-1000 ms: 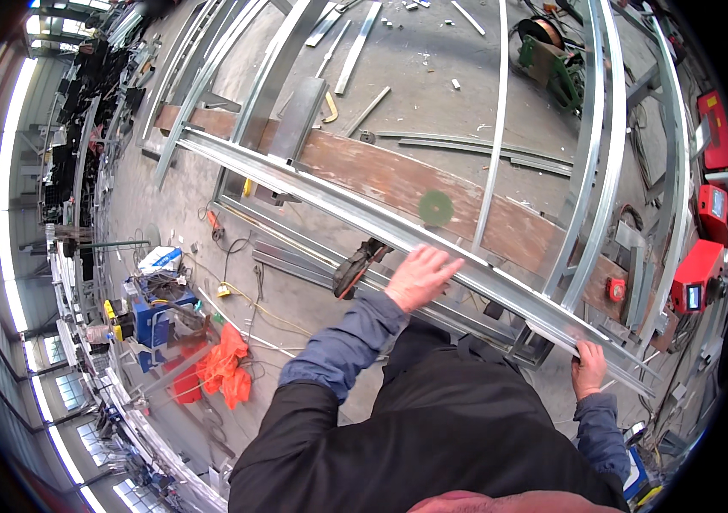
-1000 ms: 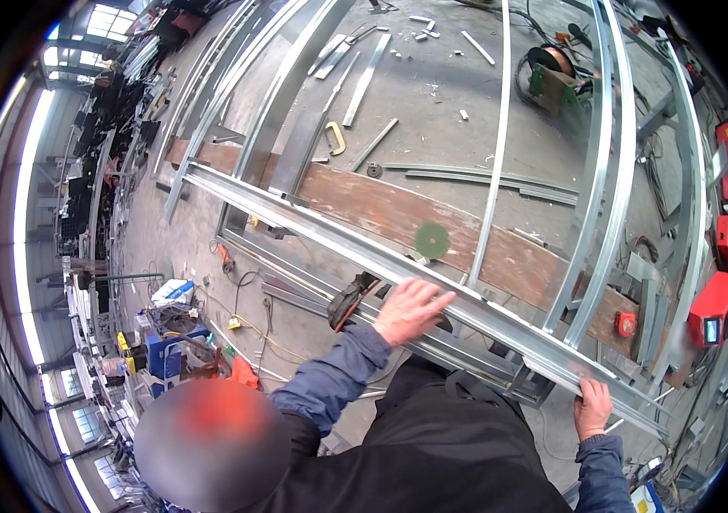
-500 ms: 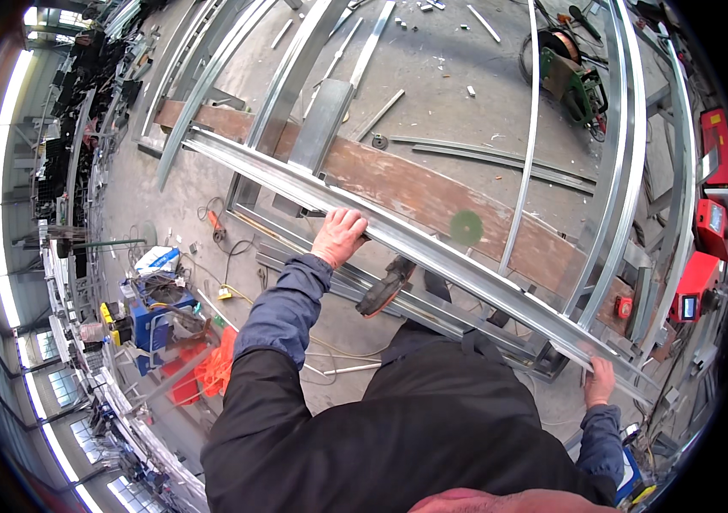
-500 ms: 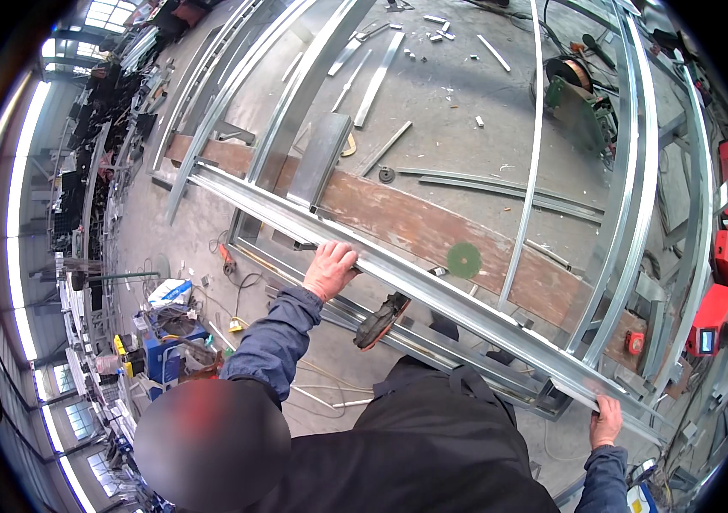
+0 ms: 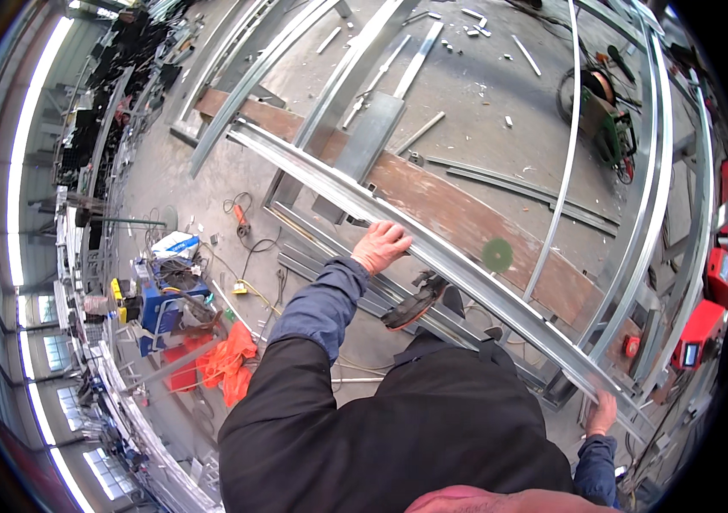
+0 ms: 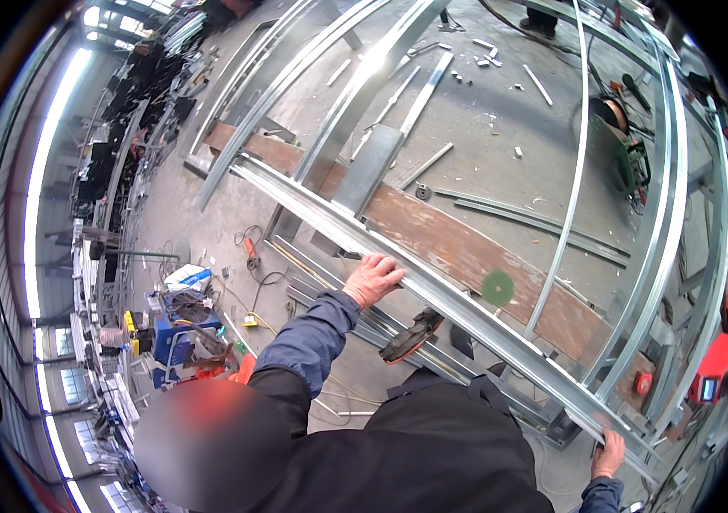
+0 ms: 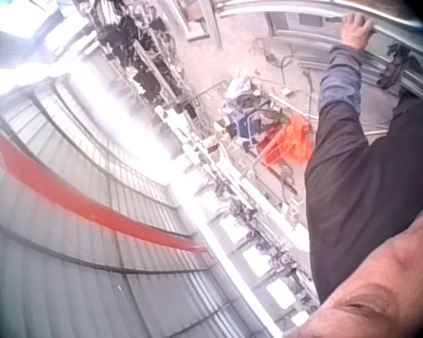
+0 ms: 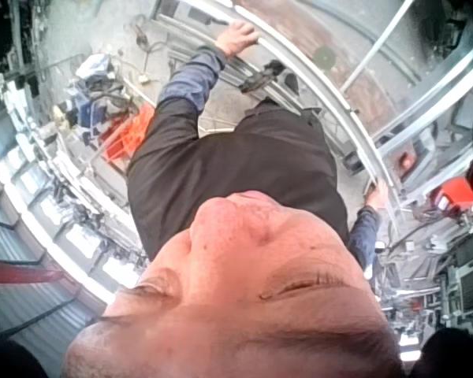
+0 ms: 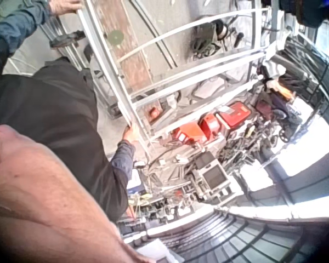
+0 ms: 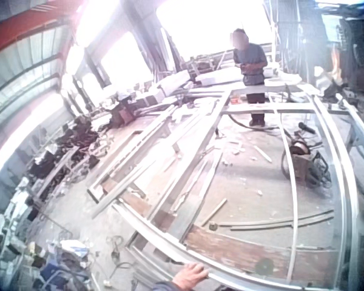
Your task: The person measures and aligns metal frame pieces on a workbench, then uses a chop saw to cut a metal bar to length. The person handles multiple metal bars and a measuring tape, positioning them for cutting and assembly.
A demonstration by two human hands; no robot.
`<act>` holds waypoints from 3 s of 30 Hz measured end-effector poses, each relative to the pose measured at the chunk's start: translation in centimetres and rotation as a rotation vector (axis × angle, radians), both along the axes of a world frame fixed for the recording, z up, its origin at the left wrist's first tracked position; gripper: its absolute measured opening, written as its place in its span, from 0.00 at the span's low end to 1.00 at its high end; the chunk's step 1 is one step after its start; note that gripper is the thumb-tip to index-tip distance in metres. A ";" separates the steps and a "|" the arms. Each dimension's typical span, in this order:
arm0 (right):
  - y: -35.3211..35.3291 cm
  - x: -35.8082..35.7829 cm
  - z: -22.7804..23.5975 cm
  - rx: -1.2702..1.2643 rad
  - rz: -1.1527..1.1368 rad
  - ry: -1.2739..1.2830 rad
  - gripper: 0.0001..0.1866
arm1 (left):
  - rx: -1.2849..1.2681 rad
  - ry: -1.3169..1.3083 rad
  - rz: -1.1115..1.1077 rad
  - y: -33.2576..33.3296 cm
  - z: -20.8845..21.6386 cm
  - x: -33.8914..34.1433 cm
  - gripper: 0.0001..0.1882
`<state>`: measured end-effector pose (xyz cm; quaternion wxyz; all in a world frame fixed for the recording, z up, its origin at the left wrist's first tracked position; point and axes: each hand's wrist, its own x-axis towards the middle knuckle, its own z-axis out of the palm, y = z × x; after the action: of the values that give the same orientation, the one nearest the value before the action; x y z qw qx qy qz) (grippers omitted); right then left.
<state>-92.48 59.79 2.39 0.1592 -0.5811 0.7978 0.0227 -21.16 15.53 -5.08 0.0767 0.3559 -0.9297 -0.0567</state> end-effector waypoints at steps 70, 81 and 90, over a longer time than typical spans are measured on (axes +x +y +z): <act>6.0 -7.7 2.0 -0.110 0.115 -0.050 0.12 | 0.636 0.448 0.451 24.3 8.0 -11.3 0.18; 7.4 -8.0 -0.6 -0.228 0.153 0.040 0.10 | 0.698 0.436 0.496 29.9 7.5 -15.2 0.18; 6.2 -9.3 2.9 -0.217 0.269 -0.074 0.10 | 0.736 0.437 0.426 30.1 7.5 -16.9 0.18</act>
<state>-101.79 66.03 5.31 0.1204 -0.6970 0.7040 -0.0641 -38.06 45.63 2.38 0.1494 0.5218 -0.7163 -0.4386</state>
